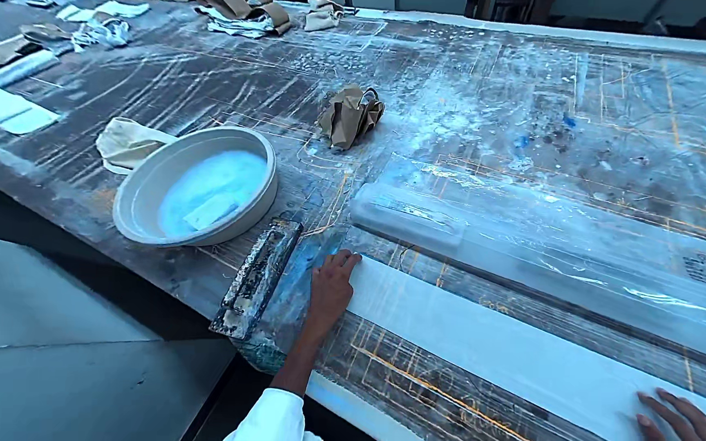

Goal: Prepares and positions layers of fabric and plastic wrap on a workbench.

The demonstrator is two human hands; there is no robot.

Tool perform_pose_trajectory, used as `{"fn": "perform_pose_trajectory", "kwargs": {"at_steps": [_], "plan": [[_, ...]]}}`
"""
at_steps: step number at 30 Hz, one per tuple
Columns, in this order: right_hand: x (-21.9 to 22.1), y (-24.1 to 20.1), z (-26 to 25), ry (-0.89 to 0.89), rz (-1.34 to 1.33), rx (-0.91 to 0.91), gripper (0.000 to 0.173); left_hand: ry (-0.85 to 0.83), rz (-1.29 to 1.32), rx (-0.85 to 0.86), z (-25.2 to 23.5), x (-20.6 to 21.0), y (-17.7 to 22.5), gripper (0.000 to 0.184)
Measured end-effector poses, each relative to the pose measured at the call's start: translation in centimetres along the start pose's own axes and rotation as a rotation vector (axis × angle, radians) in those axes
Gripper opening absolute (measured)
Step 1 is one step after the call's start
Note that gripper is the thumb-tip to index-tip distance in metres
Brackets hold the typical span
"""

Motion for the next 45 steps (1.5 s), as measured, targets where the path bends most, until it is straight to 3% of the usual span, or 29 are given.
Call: {"fn": "perform_pose_trajectory", "kwargs": {"at_steps": [7,11,14,18,21,24,26,27,31,36,41,45], "plan": [[0.3,0.3,0.3,0.015,-0.017,-0.007,0.049,0.017,0.034,0.112,-1.0,0.7,-1.1,0.045],[0.2,-0.1,-0.2,0.074,0.0,-0.035,0.051,0.054,0.053,0.236,-2.2,1.8,0.2,0.046],[0.6,-0.5,-0.1,0.141,0.026,-0.026,0.056,0.05,0.058,0.231,-4.1,1.5,0.6,0.042],[1.1,-0.9,-0.4,0.172,0.086,0.005,0.062,0.074,0.183,0.359,-8.6,-1.7,7.5,0.035],[1.5,-0.9,-0.3,0.173,0.11,0.043,0.057,0.005,0.312,0.604,-11.4,-3.3,14.9,0.021],[1.5,-0.9,-0.2,0.159,0.122,0.09,0.055,-0.347,0.291,0.862,-8.8,-2.6,21.7,0.019],[1.6,-0.9,-0.3,0.15,0.122,0.11,0.053,-0.571,0.177,0.942,-4.6,-0.5,24.6,0.033],[1.6,-0.9,-0.3,0.154,0.123,0.116,0.053,-0.606,0.12,0.938,-3.0,0.8,25.3,0.039],[1.5,-1.3,-0.3,0.138,0.108,0.128,0.052,-0.355,0.059,0.789,-1.8,3.2,26.5,0.044],[1.4,-1.3,-0.6,0.134,0.099,0.131,0.052,-0.229,0.035,0.895,-0.5,4.4,28.5,0.046],[1.5,-1.4,-0.6,0.156,0.111,0.148,0.05,-0.244,0.069,1.007,0.1,4.8,32.2,0.046],[1.8,-2.0,-1.0,0.129,0.136,0.185,0.05,-0.172,0.166,0.815,-5.6,1.2,37.8,0.028]]}}
Point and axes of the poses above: each hand's wrist, its own z-axis away from the middle knuckle, its own x-axis out of the palm, y = z × x, the point moved 2 cm from there along -z, towards the middle knuckle, and after that the axes turned 7 degrees about -z, right-handed, at the moved point
